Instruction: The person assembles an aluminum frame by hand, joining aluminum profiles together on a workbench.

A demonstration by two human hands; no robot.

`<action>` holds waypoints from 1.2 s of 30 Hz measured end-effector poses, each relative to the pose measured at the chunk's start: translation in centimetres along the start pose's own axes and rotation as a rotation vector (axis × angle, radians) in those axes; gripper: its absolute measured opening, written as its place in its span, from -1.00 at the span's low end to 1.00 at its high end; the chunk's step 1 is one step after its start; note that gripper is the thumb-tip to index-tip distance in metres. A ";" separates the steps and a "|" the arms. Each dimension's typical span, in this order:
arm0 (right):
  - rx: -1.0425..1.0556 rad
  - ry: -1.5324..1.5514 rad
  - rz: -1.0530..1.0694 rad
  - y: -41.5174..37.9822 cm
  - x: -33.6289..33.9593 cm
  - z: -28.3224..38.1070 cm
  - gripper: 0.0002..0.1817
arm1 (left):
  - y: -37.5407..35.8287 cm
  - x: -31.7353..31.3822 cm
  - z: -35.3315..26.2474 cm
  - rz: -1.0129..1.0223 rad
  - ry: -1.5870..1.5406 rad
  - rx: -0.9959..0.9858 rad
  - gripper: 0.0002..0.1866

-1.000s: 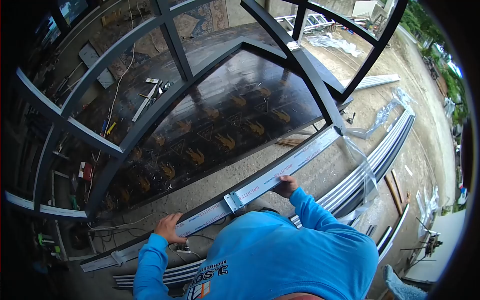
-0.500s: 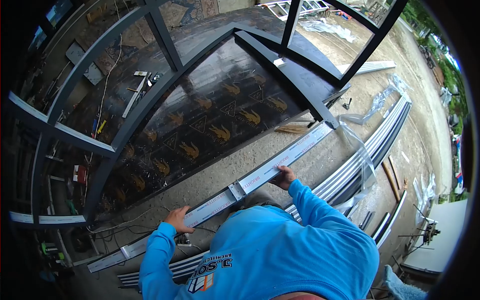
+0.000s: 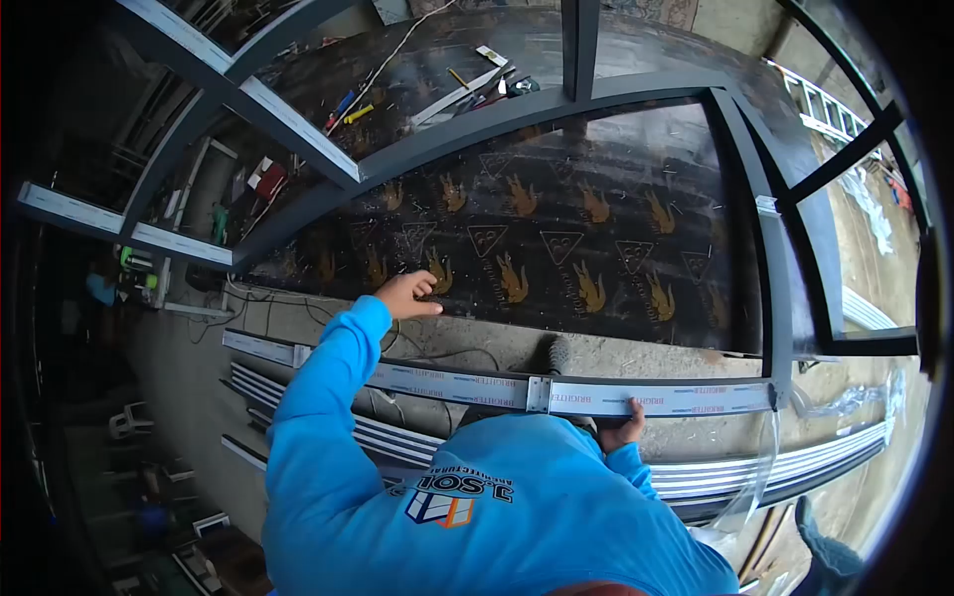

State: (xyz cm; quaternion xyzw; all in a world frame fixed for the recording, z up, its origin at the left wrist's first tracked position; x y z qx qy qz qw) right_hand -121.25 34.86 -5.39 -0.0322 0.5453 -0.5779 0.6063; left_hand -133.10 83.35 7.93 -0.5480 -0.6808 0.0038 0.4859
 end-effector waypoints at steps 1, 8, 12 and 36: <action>0.031 0.000 -0.060 0.2 0.5 -0.2 -0.47 | 2.4 2.5 -0.2 -0.097 -0.103 -0.040 -0.39; 0.077 -0.045 -0.161 -0.1 -1.1 -0.6 -0.44 | 15.0 20.5 -16.2 -0.352 -0.774 -0.408 -0.36; 0.094 -0.035 -0.198 0.5 -0.6 -1.7 -0.40 | 25.8 24.0 -25.0 -0.440 -0.602 -0.553 0.08; 0.172 0.121 -0.317 1.9 -0.6 -6.1 -0.43 | 41.4 26.6 -42.4 -0.626 -0.955 -1.118 -0.69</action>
Point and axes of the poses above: each hand's wrist, its own y-axis towards the middle knuckle, its own x-axis out of the back of the hand, z = x × y, the point moved 4 cm from there along y, towards the middle knuckle, and after that the axes turned 8 degrees about x, right-handed, at the moved point
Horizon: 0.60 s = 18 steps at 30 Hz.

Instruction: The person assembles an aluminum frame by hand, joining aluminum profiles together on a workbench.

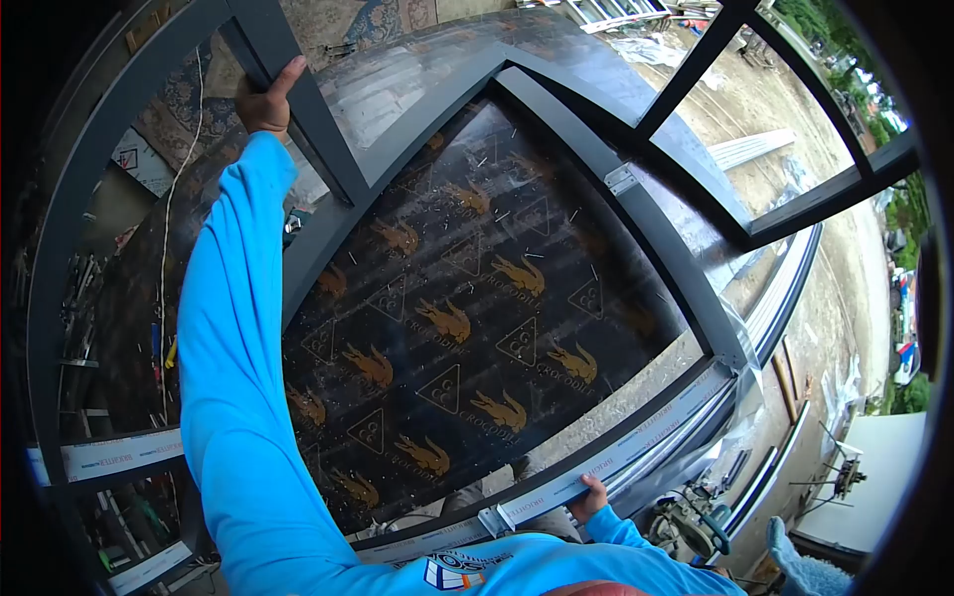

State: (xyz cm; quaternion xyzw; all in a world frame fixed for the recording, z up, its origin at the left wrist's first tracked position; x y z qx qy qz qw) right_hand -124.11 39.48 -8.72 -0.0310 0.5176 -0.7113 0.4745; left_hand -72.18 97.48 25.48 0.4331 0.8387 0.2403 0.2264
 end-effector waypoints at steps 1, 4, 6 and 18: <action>0.001 -0.016 0.000 0.0 -0.1 0.1 -0.42 | 0.1 -0.3 -0.8 0.001 0.006 0.004 -0.69; -0.016 -0.017 -0.017 -0.2 -1.0 0.8 -0.42 | 1.2 -0.8 -3.1 0.055 0.033 -0.034 -0.69; -0.013 -0.022 -0.037 -0.2 -2.1 1.4 -0.41 | 2.5 -1.0 -4.6 0.090 0.025 -0.092 -0.68; 0.014 -0.146 0.078 0.0 -14.7 9.5 -0.31 | 5.0 -2.7 -15.9 0.151 0.086 -0.128 -0.58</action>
Point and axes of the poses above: each hand's wrist, its own y-axis towards the middle knuckle, its own x-axis out of the back of the hand, z = x × y, the point moved 4 cm from there along y, towards the middle knuckle, and after that the axes turned 8 degrees about x, right-handed, at the moved point
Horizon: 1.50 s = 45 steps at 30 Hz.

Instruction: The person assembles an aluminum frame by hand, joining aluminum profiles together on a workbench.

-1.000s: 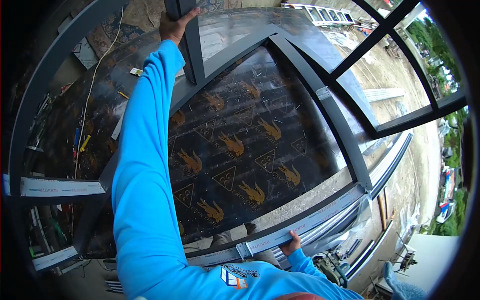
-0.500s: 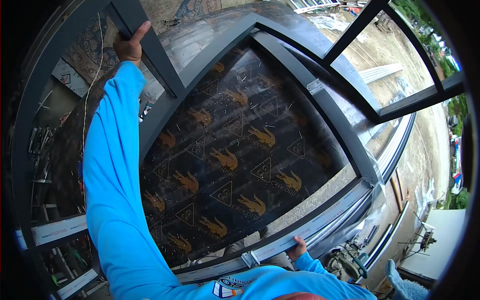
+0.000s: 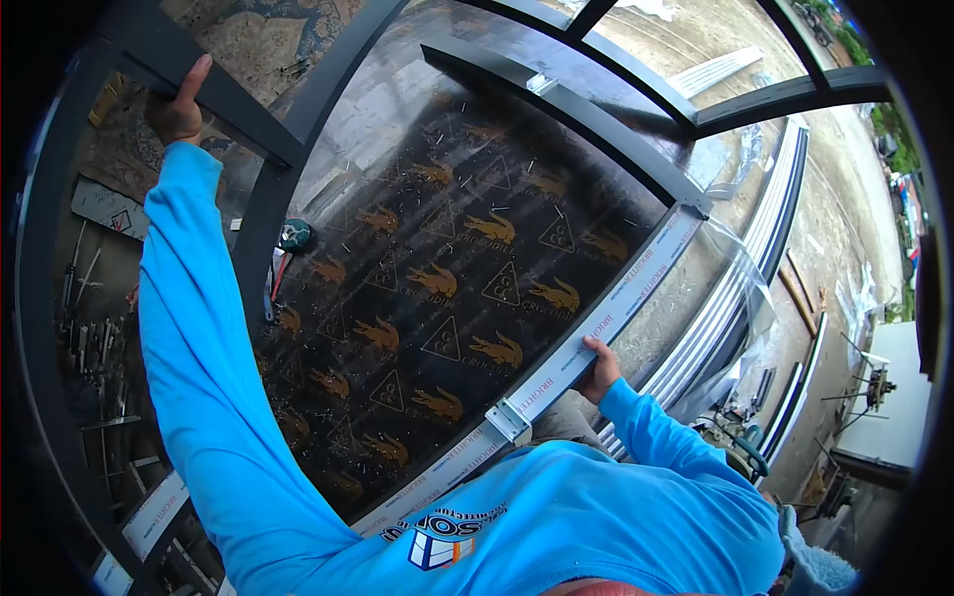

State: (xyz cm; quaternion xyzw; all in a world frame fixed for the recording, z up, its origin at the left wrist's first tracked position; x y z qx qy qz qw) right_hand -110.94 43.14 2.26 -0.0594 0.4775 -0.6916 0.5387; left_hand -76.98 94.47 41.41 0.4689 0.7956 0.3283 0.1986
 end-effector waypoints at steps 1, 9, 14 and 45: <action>-0.014 0.020 0.041 0.6 -1.0 0.4 -0.30 | -0.2 -0.1 -0.2 -0.017 0.036 0.005 -0.58; -0.005 -0.028 0.062 10.4 -6.5 2.7 -0.46 | 0.4 0.7 1.0 0.020 0.115 0.007 -0.64; -0.023 -0.036 0.030 14.2 -7.9 4.8 -0.38 | 0.6 1.3 2.7 0.060 0.071 0.041 -0.73; 1.423 -0.913 -0.121 42.9 -26.7 62.7 -0.14 | -5.6 1.2 19.0 0.053 -0.036 0.211 -0.20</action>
Point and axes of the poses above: each hand's wrist, its own y-axis towards the middle knuckle, its own x-axis out of the back of the hand, z = x × y, the point moved 4 cm from there along y, towards the middle knuckle, and after that the axes turned 8 degrees about x, right-handed, at the moved point
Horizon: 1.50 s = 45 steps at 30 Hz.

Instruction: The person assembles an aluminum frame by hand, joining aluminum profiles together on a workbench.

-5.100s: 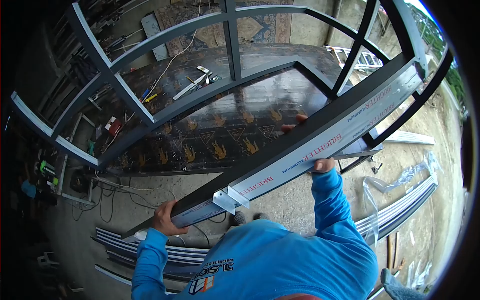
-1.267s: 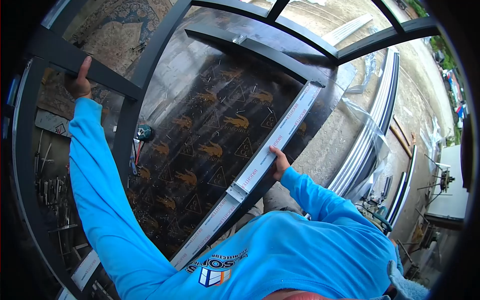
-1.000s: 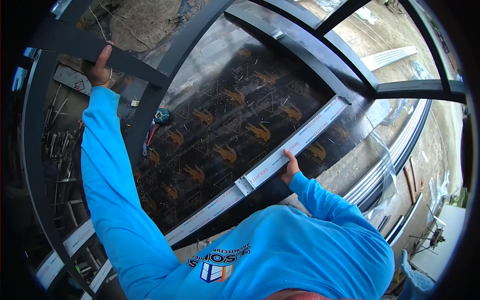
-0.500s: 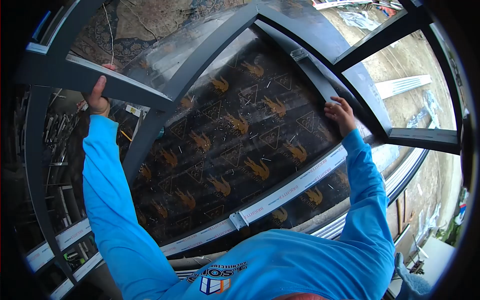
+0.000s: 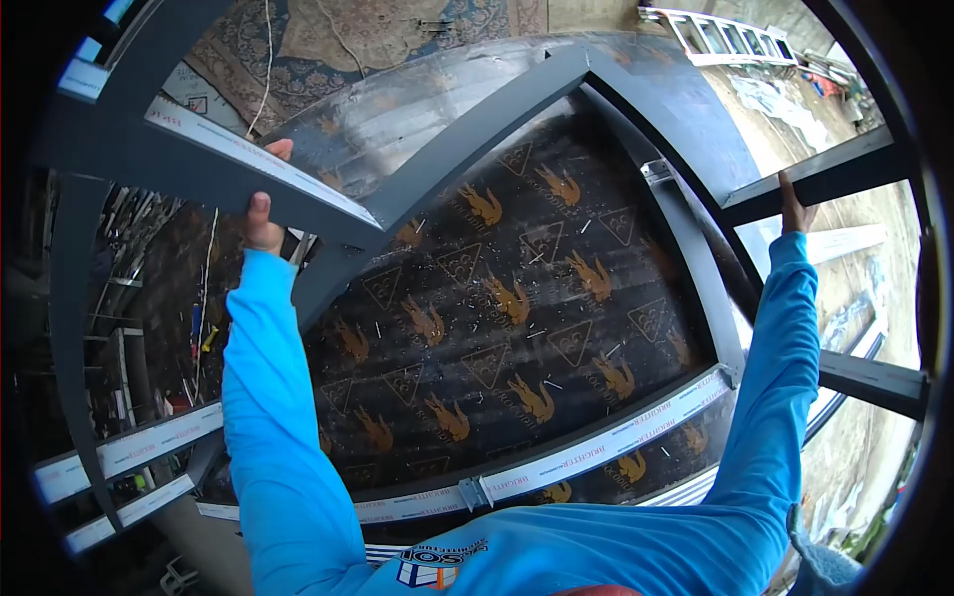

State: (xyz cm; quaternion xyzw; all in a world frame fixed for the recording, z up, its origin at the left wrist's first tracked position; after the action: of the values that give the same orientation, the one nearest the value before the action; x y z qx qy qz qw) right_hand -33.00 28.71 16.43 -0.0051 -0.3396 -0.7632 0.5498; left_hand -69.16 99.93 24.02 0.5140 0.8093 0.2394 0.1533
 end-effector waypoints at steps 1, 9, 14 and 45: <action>0.082 -0.038 -0.052 0.1 0.2 0.1 -0.15 | 0.5 0.8 0.7 0.036 -0.068 0.071 -0.27; 0.217 0.035 -0.049 5.4 6.0 4.2 -0.29 | 3.6 1.2 -6.3 0.063 -0.058 0.127 -0.47; 0.222 0.079 0.000 11.2 14.2 9.0 -0.43 | 4.9 0.9 -13.9 0.069 -0.143 0.082 -0.52; -0.062 -0.390 0.477 -12.5 47.9 23.0 -0.44 | -37.0 -3.8 -24.7 -0.036 -0.155 0.972 -0.22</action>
State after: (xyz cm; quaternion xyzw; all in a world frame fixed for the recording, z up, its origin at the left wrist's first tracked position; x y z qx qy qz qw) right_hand -70.92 2.77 45.97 -0.2477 -0.4043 -0.6072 0.6376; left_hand -107.87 77.64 24.55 0.5285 0.8222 -0.2076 -0.0405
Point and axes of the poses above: each hand's wrist, its own y-axis towards the middle knuckle, its own x-axis out of the back of the hand, z = x × y, the point moved 4 cm from there along y, towards the middle knuckle, and after that the axes turned 8 degrees about x, right-handed, at the moved point
